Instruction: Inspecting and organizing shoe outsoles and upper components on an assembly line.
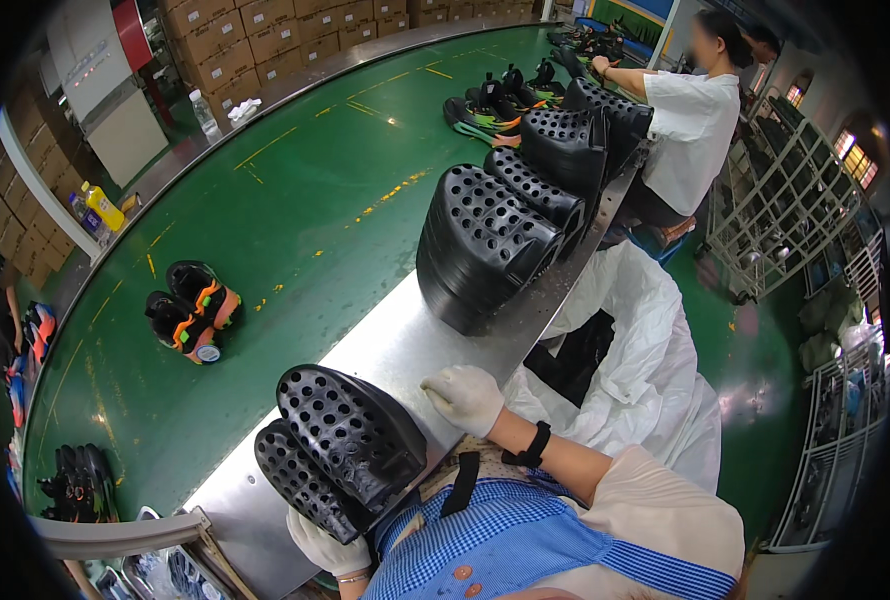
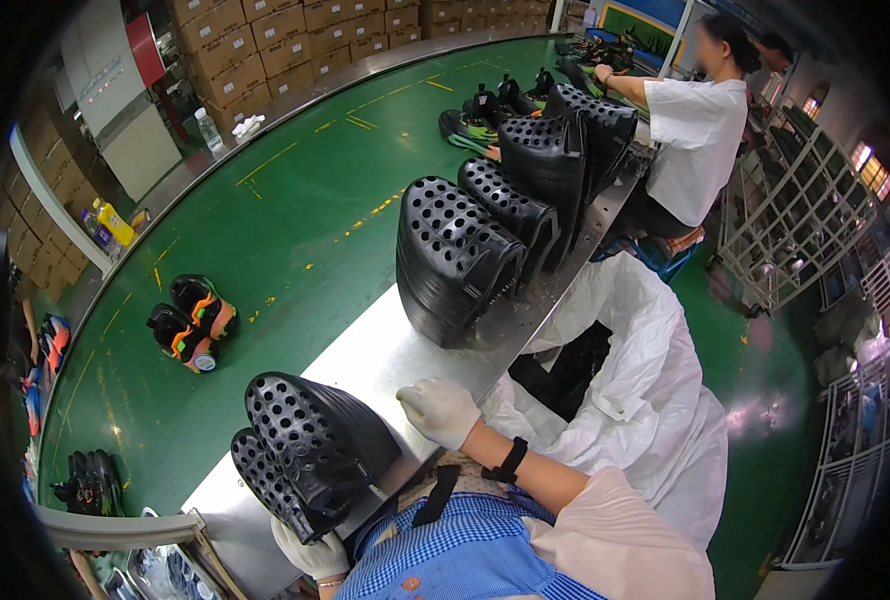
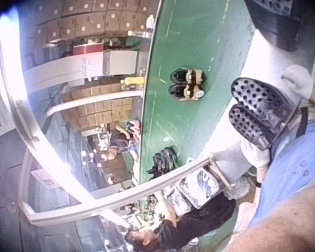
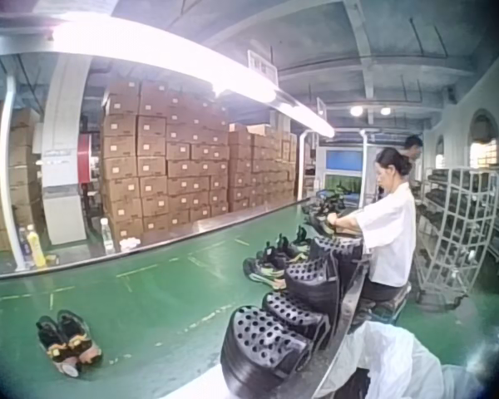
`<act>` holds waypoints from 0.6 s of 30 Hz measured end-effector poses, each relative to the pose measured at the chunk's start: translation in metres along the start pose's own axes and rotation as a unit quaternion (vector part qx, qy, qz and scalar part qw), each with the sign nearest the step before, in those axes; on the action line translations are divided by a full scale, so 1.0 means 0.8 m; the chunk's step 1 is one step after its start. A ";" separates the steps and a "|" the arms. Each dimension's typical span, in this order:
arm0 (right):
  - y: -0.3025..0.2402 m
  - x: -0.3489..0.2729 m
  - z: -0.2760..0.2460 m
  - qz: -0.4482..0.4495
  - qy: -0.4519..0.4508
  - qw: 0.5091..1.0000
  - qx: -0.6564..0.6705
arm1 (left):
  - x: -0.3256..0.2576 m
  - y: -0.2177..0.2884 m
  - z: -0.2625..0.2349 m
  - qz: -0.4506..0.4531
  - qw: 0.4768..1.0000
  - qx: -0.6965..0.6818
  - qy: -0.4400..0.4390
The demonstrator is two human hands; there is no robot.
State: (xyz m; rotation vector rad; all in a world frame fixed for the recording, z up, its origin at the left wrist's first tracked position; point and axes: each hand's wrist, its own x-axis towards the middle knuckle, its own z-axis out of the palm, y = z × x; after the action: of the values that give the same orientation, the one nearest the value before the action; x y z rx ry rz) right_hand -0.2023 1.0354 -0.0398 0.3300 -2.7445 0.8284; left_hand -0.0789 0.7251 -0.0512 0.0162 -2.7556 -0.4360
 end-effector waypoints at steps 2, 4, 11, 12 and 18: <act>0.002 0.000 0.000 -0.001 0.002 1.000 0.001 | 0.002 0.003 0.000 0.002 1.000 -0.005 0.001; 0.003 0.001 -0.001 -0.003 0.007 1.000 0.002 | 0.002 0.005 0.001 0.001 1.000 -0.003 -0.001; 0.007 0.004 -0.006 0.014 -0.027 1.000 -0.006 | 0.005 0.010 0.002 -0.002 1.000 -0.003 -0.005; 0.009 0.003 -0.006 0.013 -0.023 1.000 -0.004 | 0.005 0.011 0.002 -0.002 1.000 -0.003 -0.005; 0.014 0.004 -0.008 0.010 -0.014 1.000 0.004 | 0.004 0.014 0.007 -0.006 1.000 -0.014 0.003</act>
State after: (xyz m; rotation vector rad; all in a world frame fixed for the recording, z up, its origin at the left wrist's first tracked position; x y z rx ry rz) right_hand -0.2075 1.0472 -0.0395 0.3193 -2.7745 0.8453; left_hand -0.0835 0.7372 -0.0517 0.0267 -2.7438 -0.4760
